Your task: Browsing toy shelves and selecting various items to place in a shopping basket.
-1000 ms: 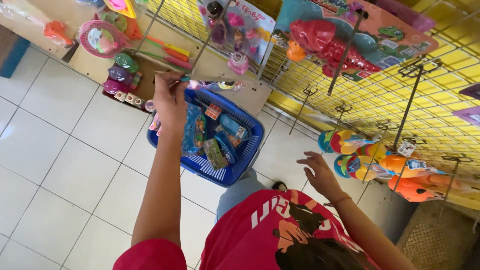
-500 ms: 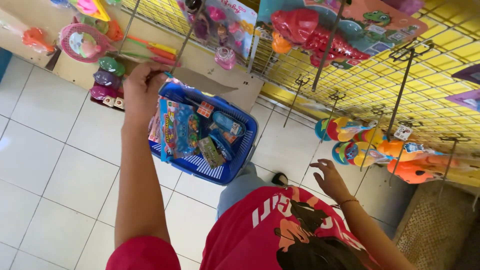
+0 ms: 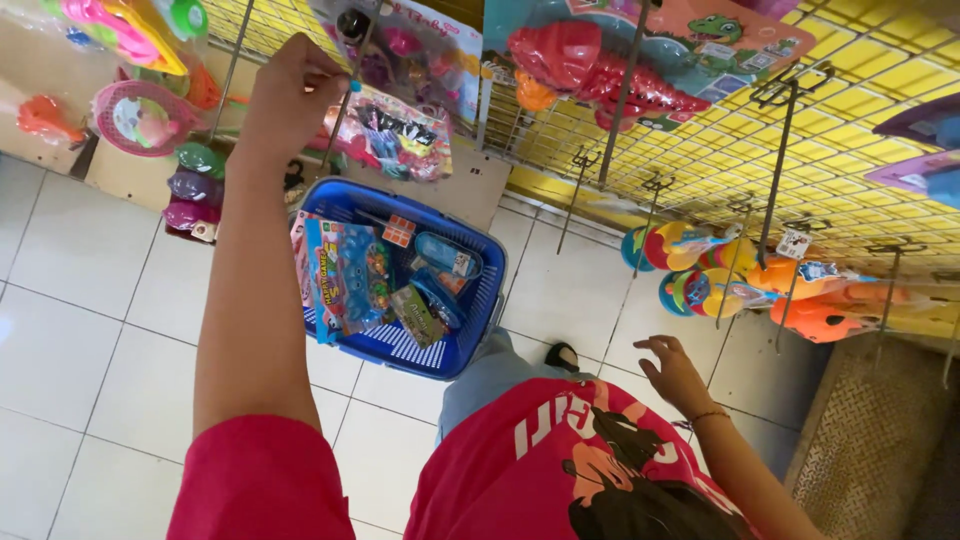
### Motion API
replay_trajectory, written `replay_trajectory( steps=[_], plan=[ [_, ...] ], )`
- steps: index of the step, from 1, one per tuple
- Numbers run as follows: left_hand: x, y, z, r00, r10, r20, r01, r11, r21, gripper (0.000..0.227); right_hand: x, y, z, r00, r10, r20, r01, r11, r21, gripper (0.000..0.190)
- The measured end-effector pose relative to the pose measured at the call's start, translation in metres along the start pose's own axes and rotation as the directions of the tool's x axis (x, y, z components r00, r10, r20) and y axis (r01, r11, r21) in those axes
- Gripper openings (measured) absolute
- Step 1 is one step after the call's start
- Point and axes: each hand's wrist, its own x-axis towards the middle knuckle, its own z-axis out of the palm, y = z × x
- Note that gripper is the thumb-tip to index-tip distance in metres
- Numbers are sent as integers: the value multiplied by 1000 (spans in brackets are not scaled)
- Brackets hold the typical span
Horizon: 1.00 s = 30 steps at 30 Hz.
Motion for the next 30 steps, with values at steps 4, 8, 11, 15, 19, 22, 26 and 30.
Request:
replay_trajectory(
  steps=[4, 8, 11, 15, 19, 22, 26, 30],
  plan=[
    [32, -18, 6, 998, 51, 25, -51, 999, -1, 19, -16, 17, 10, 996, 86, 6, -86, 996, 14, 35],
    [57, -29, 11, 999, 11, 38, -12, 999, 31, 19, -32, 22, 18, 980, 196, 28, -197, 980, 35, 35],
    [67, -35, 14, 997, -58, 50, 60, 998, -35, 19, -37, 29, 24, 985, 169, 27, -169, 986, 2, 35],
    [76, -41, 20, 998, -64, 23, 64, 998, 10, 20, -36, 44, 35, 990, 138, 36, -138, 990, 4, 36],
    [74, -39, 23, 1000, -5, 0, 5, 999, 44, 20, -32, 48, 41, 988, 152, 34, -152, 988, 16, 37],
    [68, -32, 27, 999, -35, -6, 35, 999, -4, 20, -29, 37, 36, 983, 177, 42, -179, 983, 33, 37],
    [59, -37, 31, 997, -82, -11, 80, 988, -134, 23, -18, 21, 32, 980, 187, 68, -189, 982, 22, 36],
    [35, -38, 28, 999, 40, -26, -45, 972, -231, 37, -9, 11, 28, 974, 204, 100, -205, 979, 1, 35]
  ],
)
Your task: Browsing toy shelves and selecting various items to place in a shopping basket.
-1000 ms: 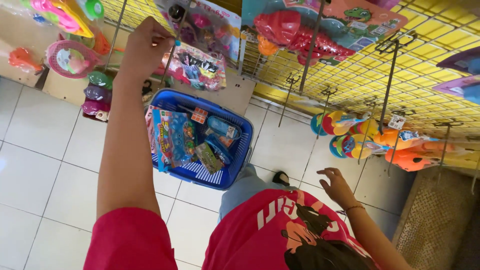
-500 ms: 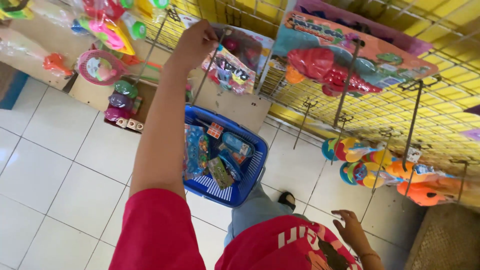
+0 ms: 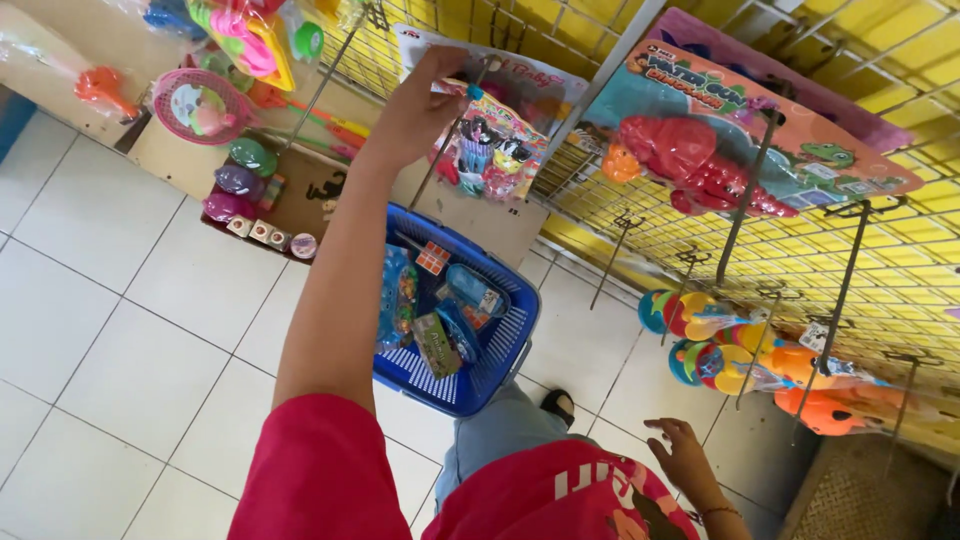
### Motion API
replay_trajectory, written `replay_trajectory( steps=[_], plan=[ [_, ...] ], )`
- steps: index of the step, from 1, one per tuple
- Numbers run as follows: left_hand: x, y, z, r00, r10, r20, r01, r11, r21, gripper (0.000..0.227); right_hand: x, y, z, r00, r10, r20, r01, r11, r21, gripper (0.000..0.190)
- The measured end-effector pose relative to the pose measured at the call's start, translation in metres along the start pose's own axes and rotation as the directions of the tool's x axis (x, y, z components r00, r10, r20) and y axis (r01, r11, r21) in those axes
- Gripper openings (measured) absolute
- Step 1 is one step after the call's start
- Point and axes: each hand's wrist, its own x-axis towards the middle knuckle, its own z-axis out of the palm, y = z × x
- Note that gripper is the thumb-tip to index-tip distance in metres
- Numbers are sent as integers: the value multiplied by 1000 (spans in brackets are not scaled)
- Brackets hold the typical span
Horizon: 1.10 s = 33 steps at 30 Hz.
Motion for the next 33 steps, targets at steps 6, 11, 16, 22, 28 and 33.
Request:
replay_trajectory(
  steps=[6, 11, 16, 22, 28, 33],
  plan=[
    [-100, -47, -4, 903, 22, -428, -101, 982, -161, 53, 9, 0, -1, 999, -35, -9, 35, 999, -9, 36],
    [-271, -193, 33, 449, -165, -878, 629, 756, 180, 53, 5, 5, -2, 992, -127, 20, 126, 992, 6, 36],
    [-341, -144, 64, 307, -296, -905, 887, 433, 159, 69, 8, 24, 0, 992, -102, 70, 106, 993, -53, 38],
    [-338, -105, 62, 281, -567, -775, 941, 320, 107, 65, 22, 12, -10, 990, -101, 101, 108, 992, -67, 39],
    [-338, -98, 78, 339, -535, -774, 919, 366, 149, 50, 25, -18, -17, 992, -89, 86, 92, 996, -24, 39],
    [-355, -105, 107, 667, -191, -720, 741, 267, 616, 33, 19, -15, -19, 989, -124, 80, 123, 992, 17, 37]
  ],
)
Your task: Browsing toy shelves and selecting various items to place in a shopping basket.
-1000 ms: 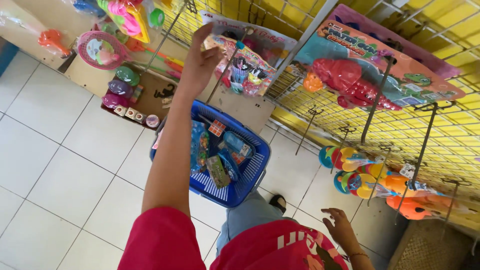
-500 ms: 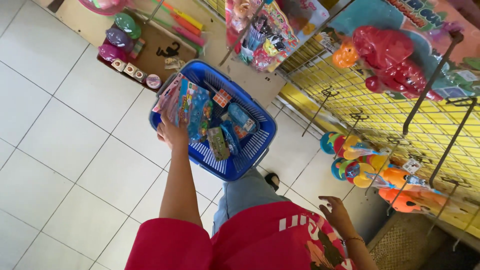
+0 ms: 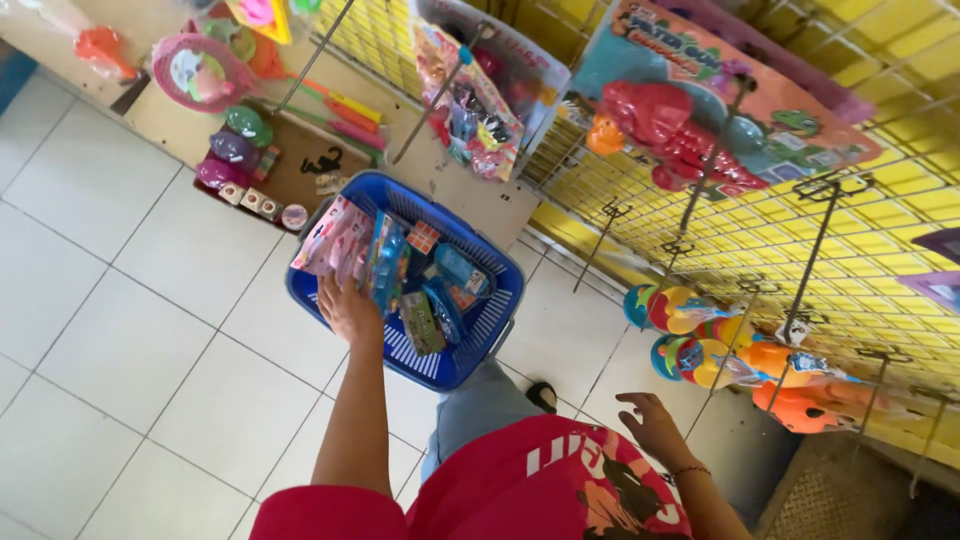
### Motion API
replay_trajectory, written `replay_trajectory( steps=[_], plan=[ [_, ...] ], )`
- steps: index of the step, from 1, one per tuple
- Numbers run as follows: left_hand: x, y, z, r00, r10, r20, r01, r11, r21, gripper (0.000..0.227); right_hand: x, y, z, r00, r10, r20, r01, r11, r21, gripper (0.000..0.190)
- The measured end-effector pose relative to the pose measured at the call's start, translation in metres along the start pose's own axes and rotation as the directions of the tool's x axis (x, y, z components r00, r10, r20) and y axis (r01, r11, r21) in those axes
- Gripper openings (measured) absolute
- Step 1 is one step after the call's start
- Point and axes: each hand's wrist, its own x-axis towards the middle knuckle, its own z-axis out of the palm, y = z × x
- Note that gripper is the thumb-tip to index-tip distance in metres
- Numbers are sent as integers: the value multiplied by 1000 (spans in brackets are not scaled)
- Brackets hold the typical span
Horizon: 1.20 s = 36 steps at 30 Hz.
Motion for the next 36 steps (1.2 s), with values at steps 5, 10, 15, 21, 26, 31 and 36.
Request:
replay_trajectory(
  steps=[5, 10, 15, 21, 26, 31, 36],
  plan=[
    [-20, 29, -41, 997, 15, -71, -25, 990, -139, 23, -11, -13, -6, 1000, -8, 21, 8, 1000, 22, 36],
    [-21, 59, -98, 992, 83, 100, -67, 986, -150, 9, -20, -89, -30, 985, -171, -22, 172, 980, 101, 35],
    [-18, 108, -176, 937, 349, 2, -336, 903, -266, 27, -30, -165, -58, 900, -423, -109, 431, 899, 73, 34],
    [-21, 165, -226, 813, 581, 41, -534, 771, -346, 17, -46, -198, -75, 823, -558, -112, 566, 822, 66, 33],
    [-18, 211, -242, 656, 754, -39, -711, 600, -366, 15, -57, -172, -68, 824, -559, -94, 566, 819, 97, 33],
    [-12, 264, -286, 537, 844, -1, -798, 507, -324, 15, -73, -135, -56, 867, -475, -151, 492, 865, 99, 29],
    [-16, 298, -288, 476, 879, 19, -766, 426, -481, 17, -87, -103, -52, 873, -451, -188, 465, 885, 38, 35]
  ],
)
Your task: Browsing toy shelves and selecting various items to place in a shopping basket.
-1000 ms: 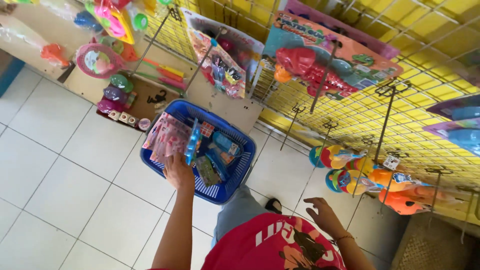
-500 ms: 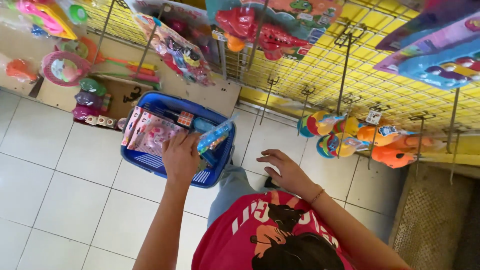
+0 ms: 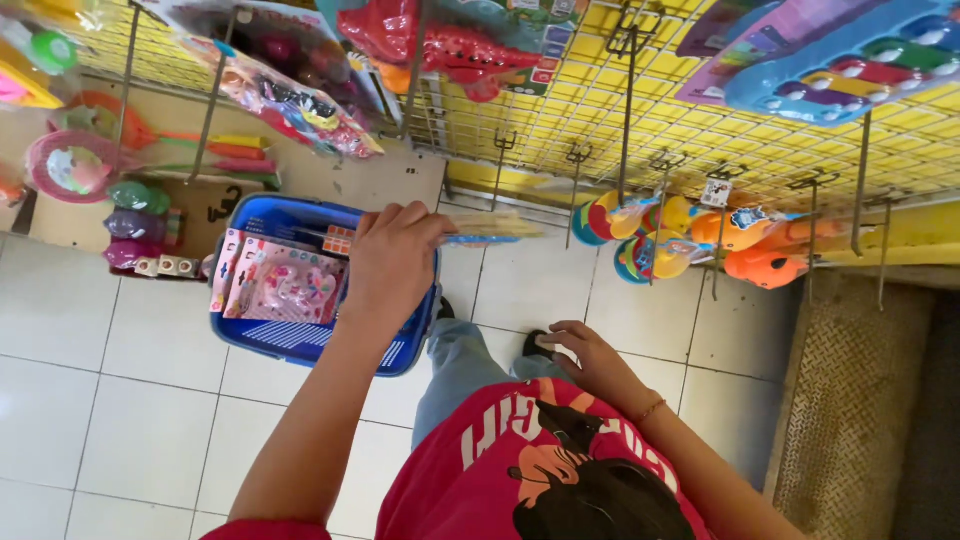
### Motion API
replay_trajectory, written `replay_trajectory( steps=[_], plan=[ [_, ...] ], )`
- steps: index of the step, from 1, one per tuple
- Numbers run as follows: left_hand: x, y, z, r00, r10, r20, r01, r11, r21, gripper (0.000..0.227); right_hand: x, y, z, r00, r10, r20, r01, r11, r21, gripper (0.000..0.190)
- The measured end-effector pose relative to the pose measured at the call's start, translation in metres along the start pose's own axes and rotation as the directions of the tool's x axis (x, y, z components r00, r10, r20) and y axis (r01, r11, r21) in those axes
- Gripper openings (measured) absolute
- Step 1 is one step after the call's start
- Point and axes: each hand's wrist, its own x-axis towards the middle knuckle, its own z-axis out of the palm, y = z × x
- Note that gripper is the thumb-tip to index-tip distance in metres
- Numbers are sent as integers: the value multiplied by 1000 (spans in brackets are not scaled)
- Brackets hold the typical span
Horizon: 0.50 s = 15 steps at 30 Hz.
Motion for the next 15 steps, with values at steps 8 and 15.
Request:
replay_trajectory(
  steps=[8, 15],
  plan=[
    [26, 55, 23, 980, 199, -28, -200, 948, -247, 18, -6, -26, -41, 828, 388, -404, -131, 836, 532, 60],
    [70, 102, 50, 962, 262, -80, -274, 900, -340, 16, -7, 9, -72, 668, 510, -541, -2, 729, 684, 27]
  ],
)
